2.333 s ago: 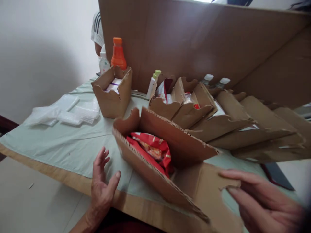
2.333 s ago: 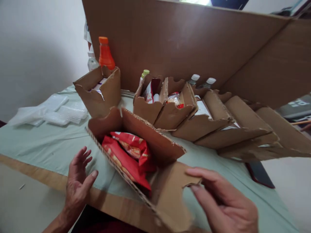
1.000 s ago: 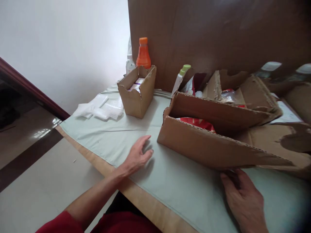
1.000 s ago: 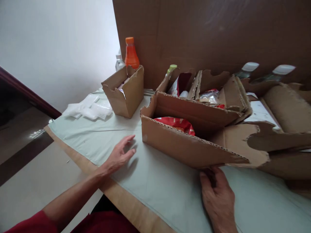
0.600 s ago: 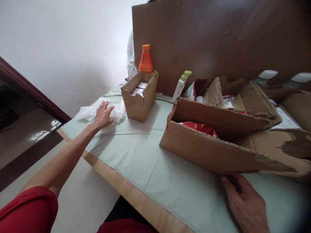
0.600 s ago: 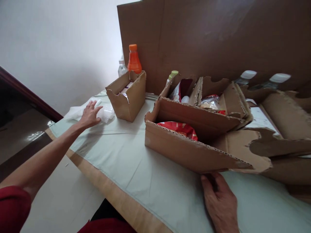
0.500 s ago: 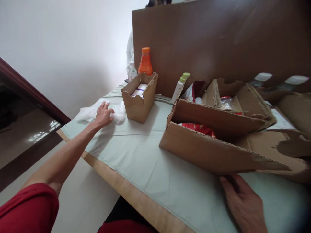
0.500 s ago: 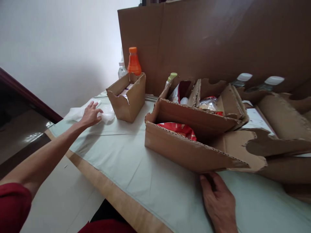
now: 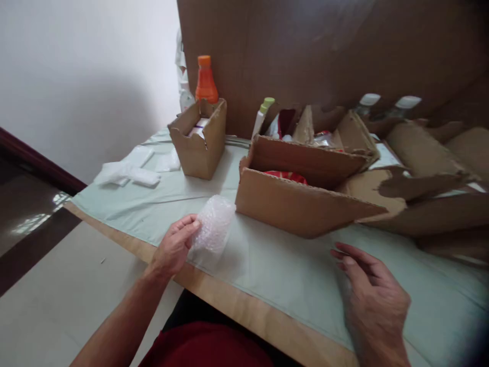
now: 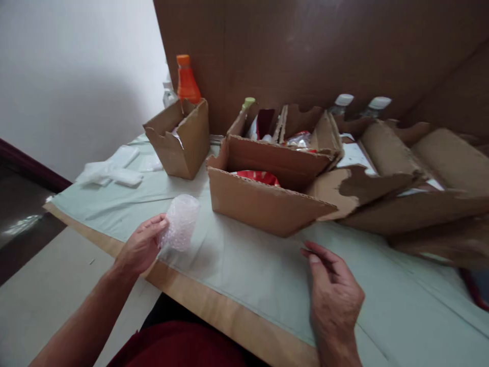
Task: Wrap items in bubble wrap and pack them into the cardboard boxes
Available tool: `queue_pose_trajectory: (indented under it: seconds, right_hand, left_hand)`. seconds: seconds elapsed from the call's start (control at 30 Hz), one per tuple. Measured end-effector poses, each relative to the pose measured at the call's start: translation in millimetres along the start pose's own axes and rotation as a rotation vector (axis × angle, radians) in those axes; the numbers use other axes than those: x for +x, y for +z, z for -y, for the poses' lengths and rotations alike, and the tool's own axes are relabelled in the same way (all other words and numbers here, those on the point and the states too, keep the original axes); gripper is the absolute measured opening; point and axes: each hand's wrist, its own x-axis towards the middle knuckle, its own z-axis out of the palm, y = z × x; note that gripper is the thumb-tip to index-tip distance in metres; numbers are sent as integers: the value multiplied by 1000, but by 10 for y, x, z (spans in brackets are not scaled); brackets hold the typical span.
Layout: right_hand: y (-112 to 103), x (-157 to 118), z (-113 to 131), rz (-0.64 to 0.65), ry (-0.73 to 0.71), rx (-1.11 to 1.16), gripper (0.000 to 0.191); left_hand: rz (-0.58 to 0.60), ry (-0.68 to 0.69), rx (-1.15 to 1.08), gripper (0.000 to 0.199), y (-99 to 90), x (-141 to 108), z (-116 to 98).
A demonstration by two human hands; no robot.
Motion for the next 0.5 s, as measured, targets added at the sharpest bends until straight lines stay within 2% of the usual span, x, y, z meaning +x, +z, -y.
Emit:
queue_pose_trajectory:
  seconds: [0.07,0.13,0.2,0.27,0.37,0.43,0.5]
  right_hand:
    - [-67,-266,91,99,18,65,37]
    - [-56,-501,187,322,33,142,40]
    - [28,-661,280,559,24,232,53]
    - [146,-734,356,689,5,323,70]
    - [287,-736,412,673,52,409,76]
    - [327,-715,405,638,126,431,73]
    - [326,-704,364,644,202,442,71]
  left_hand:
    - [53,-109,-117,37,214,-55,183]
    - [127,-196,-170,38,423,-101,320]
    - [188,-275,-220,39,597,-150,405]
    - [267,-362,-261,48,703,-200,439]
    - [387,-459,-335,70,716,-270,430]
    - [417,-431,-353,76,655,-308,434]
    - [419,-381,-333,73,588,-334,470]
